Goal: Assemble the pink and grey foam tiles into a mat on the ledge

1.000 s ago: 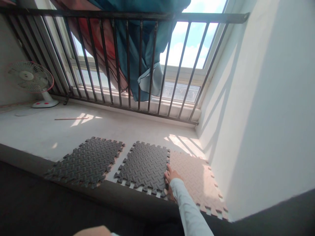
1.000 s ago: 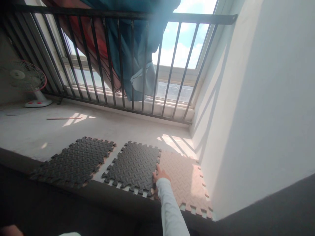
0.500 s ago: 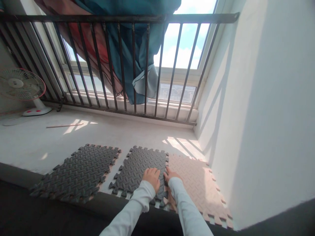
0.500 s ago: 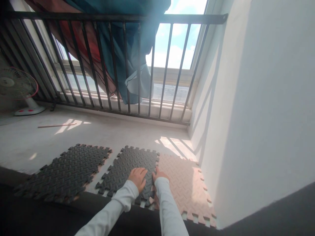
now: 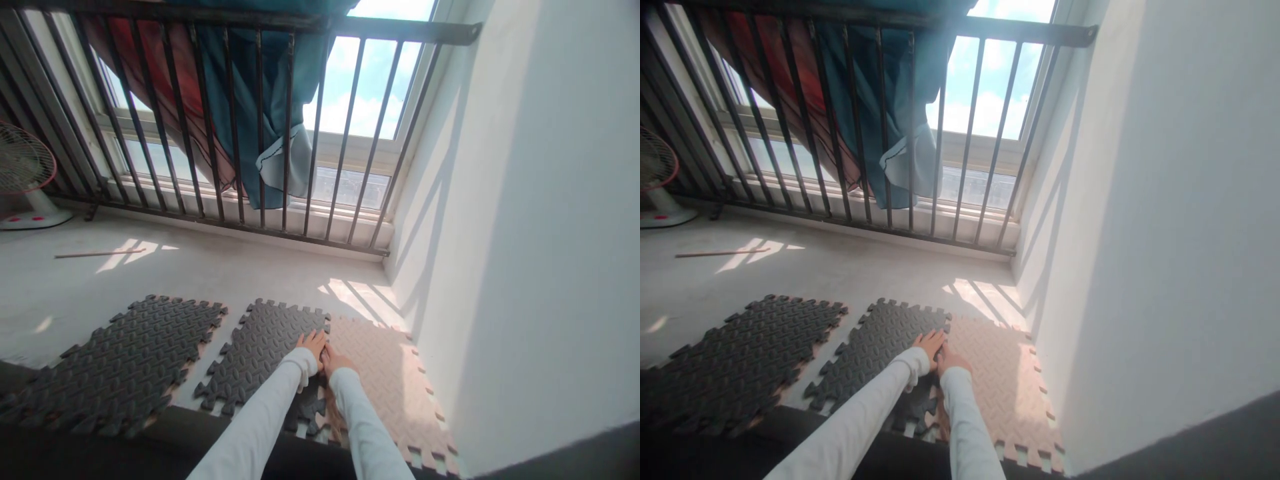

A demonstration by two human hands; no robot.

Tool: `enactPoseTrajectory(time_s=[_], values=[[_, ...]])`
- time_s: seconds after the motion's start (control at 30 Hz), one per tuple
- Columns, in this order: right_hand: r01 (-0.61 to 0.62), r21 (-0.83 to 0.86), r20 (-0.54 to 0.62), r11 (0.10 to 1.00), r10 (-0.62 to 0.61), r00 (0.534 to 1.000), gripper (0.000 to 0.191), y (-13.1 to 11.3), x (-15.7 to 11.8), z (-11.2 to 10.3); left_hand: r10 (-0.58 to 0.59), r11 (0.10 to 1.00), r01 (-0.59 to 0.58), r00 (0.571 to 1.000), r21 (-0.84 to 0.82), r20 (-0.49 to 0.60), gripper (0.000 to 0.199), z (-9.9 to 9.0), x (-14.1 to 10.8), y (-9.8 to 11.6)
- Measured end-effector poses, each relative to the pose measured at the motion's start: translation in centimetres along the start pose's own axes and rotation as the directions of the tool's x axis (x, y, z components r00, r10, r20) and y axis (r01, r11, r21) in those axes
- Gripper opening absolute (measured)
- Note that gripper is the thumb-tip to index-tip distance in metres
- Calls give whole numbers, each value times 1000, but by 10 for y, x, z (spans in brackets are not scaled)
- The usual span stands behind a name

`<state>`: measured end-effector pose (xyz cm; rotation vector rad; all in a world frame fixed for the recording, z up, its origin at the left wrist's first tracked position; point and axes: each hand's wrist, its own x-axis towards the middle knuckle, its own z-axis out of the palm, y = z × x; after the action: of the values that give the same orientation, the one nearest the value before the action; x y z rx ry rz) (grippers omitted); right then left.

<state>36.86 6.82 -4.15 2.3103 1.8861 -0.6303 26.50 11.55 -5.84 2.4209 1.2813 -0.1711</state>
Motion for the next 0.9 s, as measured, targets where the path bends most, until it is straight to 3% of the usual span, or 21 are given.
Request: enactPoseTrajectory(time_s=[0.17, 0.33, 0.7, 0.9], values=[[6, 2, 54, 1000, -6, 999, 49, 0, -2, -4, 67, 998, -68, 992, 12, 105, 85, -21, 14, -2], [8, 3, 62, 1000, -9, 998, 49, -1, -2, -5, 64, 998, -59, 985, -35, 160, 86, -31, 17, -3], [13, 29, 98, 1000, -16, 995, 48, 1, 1, -7, 97, 995, -100, 982, 9, 161, 81, -37, 20, -7], [-1, 12, 71, 1000, 0, 998, 47, 1, 0, -6, 13, 999, -15, 998, 33, 62, 64, -30, 22, 0]])
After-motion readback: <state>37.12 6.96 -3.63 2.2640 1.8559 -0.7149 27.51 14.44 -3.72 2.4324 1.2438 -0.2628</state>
